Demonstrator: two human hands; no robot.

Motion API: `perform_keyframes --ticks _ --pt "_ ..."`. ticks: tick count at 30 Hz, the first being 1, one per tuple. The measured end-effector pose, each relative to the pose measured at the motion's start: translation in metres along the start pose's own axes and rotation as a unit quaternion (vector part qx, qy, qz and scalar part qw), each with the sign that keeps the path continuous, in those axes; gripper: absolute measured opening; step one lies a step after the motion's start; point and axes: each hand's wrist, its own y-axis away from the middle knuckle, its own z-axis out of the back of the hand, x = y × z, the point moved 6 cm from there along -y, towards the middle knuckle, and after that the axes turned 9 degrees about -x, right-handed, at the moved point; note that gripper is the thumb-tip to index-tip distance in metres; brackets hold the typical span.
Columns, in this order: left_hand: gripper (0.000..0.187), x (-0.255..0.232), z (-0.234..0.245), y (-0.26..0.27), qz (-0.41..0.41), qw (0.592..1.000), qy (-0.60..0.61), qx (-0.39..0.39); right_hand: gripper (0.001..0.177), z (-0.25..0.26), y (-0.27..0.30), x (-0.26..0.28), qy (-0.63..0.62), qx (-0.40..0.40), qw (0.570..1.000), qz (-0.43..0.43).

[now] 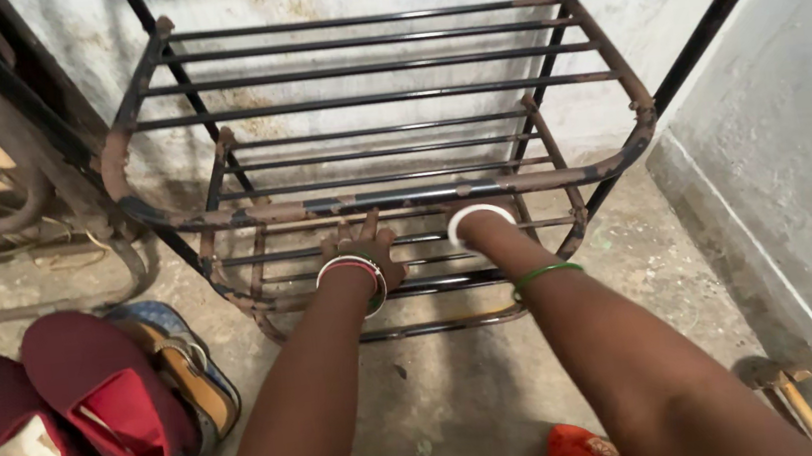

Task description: The person wipes a metal shoe rack using a small piece of cloth, cleaning the various bars and the metal frame.

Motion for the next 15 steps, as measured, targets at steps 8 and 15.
perform_keyframes --ticks 8,15 --pt "0.084 0.007 -0.005 -0.006 -0.003 1.0 0.008 0.017 0.046 -0.023 0.002 0.056 0.007 0.021 0.993 0.12" --pt "0.069 0.036 0.003 0.007 0.009 1.0 0.011 0.005 0.032 0.011 0.006 -0.01 0.086 0.022 0.995 0.047"
